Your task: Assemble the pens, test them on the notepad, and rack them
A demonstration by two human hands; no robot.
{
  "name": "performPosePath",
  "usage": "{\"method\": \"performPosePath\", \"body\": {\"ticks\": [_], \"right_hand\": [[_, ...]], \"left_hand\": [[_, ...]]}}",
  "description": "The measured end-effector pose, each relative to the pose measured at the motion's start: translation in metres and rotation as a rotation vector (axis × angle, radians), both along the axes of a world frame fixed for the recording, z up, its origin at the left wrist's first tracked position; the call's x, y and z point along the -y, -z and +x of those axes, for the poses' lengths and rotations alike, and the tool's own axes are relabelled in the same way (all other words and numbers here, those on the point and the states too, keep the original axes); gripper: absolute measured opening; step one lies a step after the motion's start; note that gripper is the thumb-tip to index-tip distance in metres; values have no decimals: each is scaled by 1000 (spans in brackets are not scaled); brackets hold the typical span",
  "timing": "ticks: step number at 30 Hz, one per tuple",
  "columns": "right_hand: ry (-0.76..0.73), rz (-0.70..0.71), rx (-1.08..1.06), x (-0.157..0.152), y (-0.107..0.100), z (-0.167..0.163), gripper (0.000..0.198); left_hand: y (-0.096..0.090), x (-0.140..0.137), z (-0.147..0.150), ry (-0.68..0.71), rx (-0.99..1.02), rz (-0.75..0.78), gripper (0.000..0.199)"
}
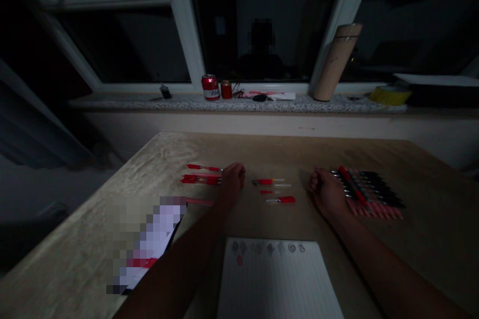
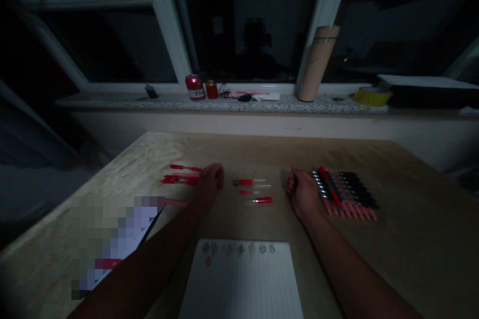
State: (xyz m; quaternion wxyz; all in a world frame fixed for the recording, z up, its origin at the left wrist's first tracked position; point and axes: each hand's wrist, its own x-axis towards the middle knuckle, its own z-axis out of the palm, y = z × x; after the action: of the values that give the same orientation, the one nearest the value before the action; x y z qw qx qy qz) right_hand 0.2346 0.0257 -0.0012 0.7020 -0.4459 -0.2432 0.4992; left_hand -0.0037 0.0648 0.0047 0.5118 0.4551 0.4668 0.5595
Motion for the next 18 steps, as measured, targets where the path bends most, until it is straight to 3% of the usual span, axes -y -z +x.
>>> {"method": "performPosePath", "body": {"ticks": [18], "right_hand": [[-15,-19,54,0,0,0,26]], "left_hand": [[-11,8,2,-34,-140,15,27]]}}
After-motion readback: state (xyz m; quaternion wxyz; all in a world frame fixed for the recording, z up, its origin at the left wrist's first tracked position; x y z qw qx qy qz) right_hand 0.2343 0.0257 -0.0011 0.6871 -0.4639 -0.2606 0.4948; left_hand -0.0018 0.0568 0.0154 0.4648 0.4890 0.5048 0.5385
